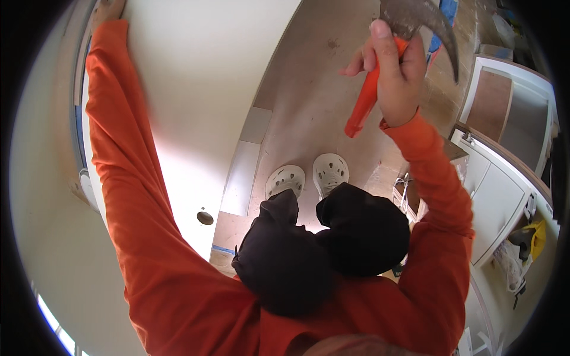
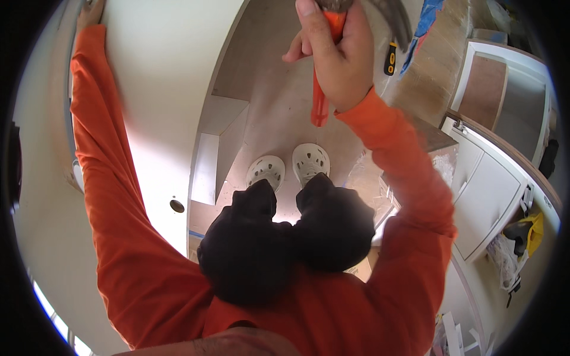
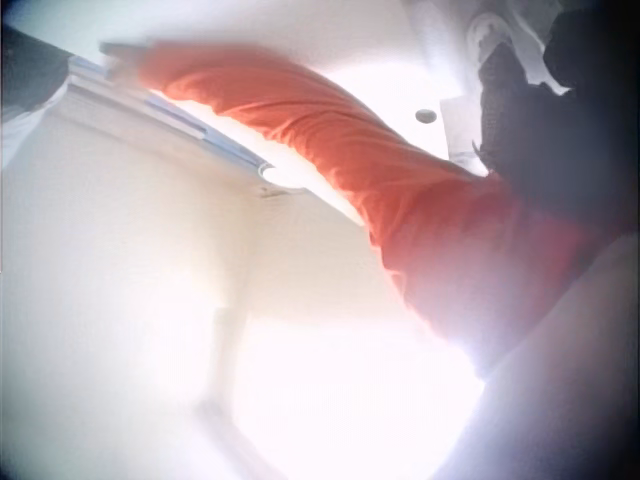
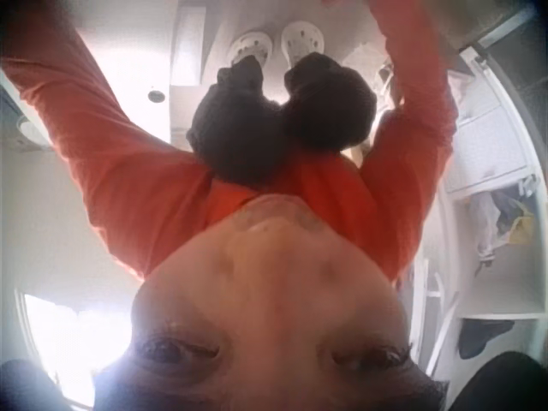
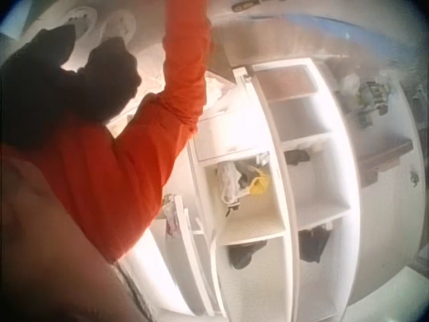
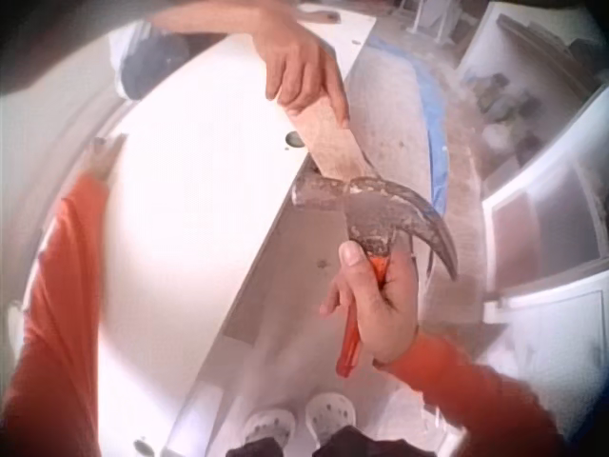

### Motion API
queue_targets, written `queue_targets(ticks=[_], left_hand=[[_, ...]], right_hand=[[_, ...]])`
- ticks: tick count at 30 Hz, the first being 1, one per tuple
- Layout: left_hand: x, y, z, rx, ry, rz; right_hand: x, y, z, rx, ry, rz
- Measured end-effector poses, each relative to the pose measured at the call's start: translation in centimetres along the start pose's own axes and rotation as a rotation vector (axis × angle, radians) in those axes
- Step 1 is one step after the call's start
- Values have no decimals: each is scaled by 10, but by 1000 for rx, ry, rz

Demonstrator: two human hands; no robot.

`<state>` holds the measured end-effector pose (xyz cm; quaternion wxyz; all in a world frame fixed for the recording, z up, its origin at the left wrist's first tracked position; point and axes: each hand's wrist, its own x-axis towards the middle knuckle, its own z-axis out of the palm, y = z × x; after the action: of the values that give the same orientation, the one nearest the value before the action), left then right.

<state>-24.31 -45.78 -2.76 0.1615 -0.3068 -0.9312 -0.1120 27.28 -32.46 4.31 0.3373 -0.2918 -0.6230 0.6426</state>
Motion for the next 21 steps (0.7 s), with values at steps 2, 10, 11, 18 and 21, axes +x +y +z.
queue_targets(ticks=[2, 10, 11, 18, 21], left_hand=[[-4, -23, -4, 77, 38, 68], [-57, -45, -49, -90, -83, -353], [-58, -42, -54, -117, -83, -371], [-54, -53, -54, -148, -207, -428], [-51, -51, -56, -105, -199, -389]], right_hand=[[-6, 25, -3, 142, 38, -7], [-9, 84, 20, 513, 98, 197], [-6, 82, 24, 509, 74, 170], [-3, 99, 45, 379, 154, 108], [-4, 99, 43, 458, 194, 166]])
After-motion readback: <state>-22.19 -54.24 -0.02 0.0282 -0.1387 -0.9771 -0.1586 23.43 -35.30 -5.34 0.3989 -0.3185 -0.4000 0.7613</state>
